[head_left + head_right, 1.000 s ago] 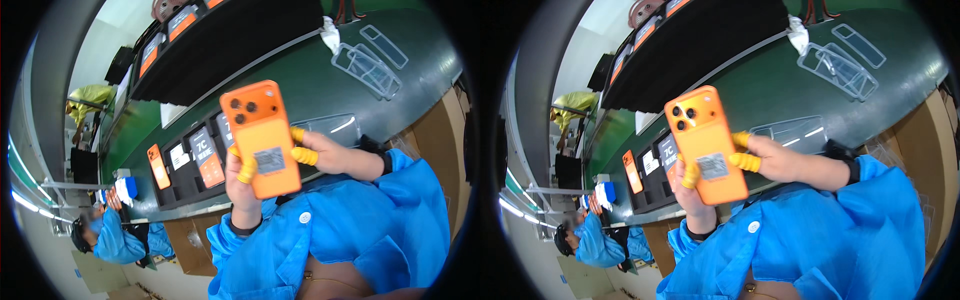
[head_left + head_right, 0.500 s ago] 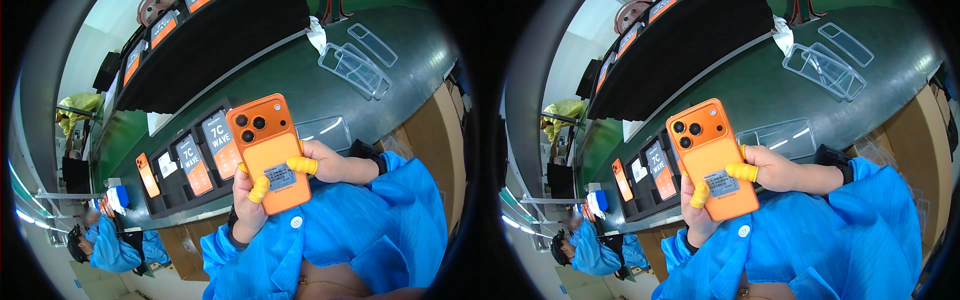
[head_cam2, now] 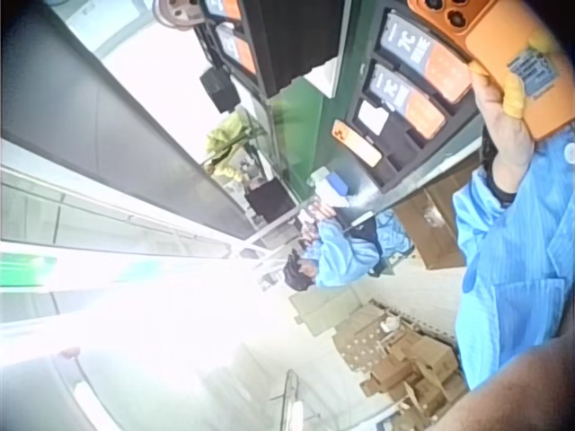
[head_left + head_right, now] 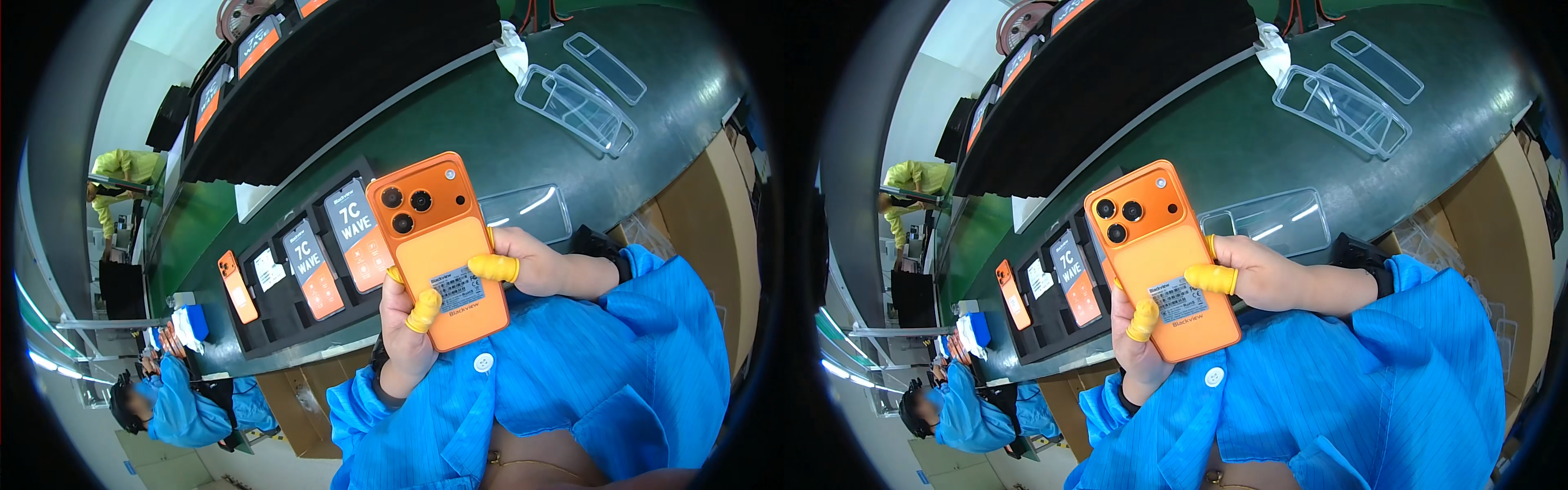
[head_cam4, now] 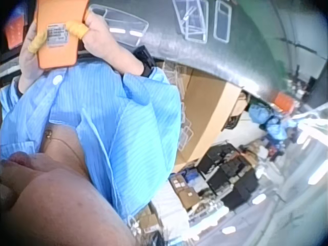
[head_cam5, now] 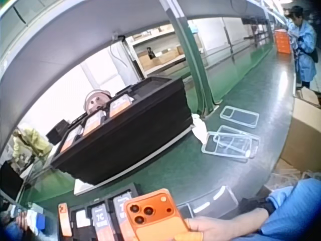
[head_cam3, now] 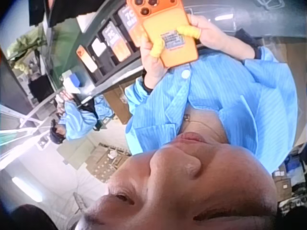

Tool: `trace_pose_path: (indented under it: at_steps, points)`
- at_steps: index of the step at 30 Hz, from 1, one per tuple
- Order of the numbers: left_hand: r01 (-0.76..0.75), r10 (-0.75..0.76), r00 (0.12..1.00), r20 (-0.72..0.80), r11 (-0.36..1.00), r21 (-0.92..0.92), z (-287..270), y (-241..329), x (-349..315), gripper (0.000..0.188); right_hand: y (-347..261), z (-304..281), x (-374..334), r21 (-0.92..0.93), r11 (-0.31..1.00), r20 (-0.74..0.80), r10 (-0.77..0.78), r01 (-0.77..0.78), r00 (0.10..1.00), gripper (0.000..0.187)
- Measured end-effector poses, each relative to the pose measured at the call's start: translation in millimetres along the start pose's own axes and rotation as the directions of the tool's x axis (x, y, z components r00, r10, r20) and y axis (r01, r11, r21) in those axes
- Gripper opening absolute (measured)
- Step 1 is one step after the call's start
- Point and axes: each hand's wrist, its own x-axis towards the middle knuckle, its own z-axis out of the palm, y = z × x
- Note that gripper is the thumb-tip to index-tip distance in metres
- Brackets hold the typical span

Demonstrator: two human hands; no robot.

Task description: Cleaning smartphone screens and organizing them into trays and boxes on an assembly line.

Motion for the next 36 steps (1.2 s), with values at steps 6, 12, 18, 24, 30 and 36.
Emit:
trace_pose_path:
  at_steps: [6, 12, 18, 24, 30, 36]
  points:
    - [-0.006, 0.006, 1.000, -0.018, 1.000, 0.024, 5, -3, 1, 0.045, -2, -3, -3, 0.078, 0.997, -0.006, 0.029, -0.028, 1.000, 0.031]
    - [-0.009, -0.098, 0.989, 0.109, 0.701, 0.714, -13, 8, 27, 0.050, -7, -13, -2, -0.073, 0.995, -0.247, -0.084, 0.068, 0.965, 0.029]
    - [-0.351, -0.093, 0.936, 0.338, -0.229, 0.908, -45, -6, 58, 0.080, -28, -47, -24, -0.979, 0.032, 0.184, -0.286, 0.201, 0.940, 0.024]
    - [-0.355, -0.211, 0.932, 0.296, -0.350, 0.867, -34, -26, 70, 0.085, -12, -49, -30, -0.988, 0.041, -0.143, 0.099, -0.147, 0.985, 0.060]
    - [-0.300, 0.041, 0.950, 0.308, -0.142, 0.943, -19, -18, 53, 0.084, 6, -71, -20, -0.984, 0.113, -0.138, 0.015, -0.139, 0.990, 0.100]
    - [-0.363, 0.244, 0.926, 0.287, 0.377, 0.852, -27, -7, 36, 0.107, -1, -51, -10, -0.984, 0.173, -0.004, -0.224, 0.036, 0.974, 0.096]
